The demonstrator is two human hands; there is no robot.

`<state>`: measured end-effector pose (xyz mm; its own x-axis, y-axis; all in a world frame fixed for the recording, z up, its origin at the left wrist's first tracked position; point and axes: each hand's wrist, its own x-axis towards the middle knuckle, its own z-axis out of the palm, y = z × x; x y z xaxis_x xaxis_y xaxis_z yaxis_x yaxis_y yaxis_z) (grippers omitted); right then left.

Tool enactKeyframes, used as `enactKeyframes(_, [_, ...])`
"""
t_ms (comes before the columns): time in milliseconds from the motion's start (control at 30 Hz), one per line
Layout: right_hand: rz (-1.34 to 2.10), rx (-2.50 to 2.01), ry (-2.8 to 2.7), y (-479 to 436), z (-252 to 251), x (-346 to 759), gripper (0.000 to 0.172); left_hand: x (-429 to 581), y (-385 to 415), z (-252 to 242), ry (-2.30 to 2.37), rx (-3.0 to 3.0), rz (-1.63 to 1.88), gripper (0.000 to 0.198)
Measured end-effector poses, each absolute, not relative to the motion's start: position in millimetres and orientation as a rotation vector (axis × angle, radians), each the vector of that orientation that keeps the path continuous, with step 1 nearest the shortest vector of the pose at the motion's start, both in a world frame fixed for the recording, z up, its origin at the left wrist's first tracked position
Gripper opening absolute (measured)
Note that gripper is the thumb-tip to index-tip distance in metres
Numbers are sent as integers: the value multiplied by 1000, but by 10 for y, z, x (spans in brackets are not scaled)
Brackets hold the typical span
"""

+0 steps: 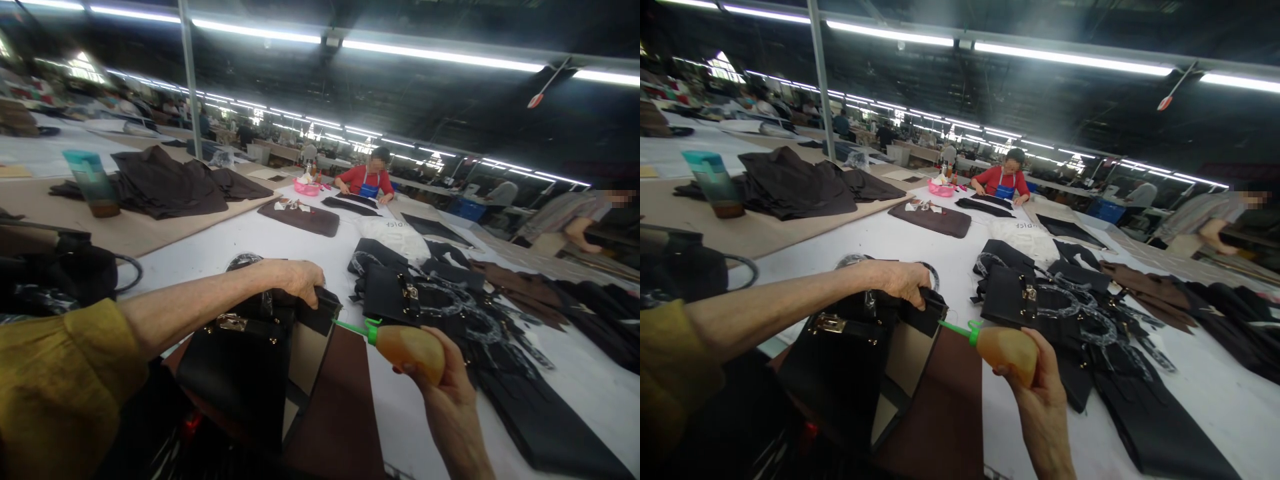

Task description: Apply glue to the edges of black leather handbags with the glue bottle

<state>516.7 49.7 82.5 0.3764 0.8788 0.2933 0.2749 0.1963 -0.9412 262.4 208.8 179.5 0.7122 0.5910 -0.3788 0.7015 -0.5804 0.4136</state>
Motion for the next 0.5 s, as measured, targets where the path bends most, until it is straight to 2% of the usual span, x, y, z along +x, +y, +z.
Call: enactKeyframes(500, [554,-1410,-1269,481,842,5182,54,2634,2048,1711,990,2529,-215,17])
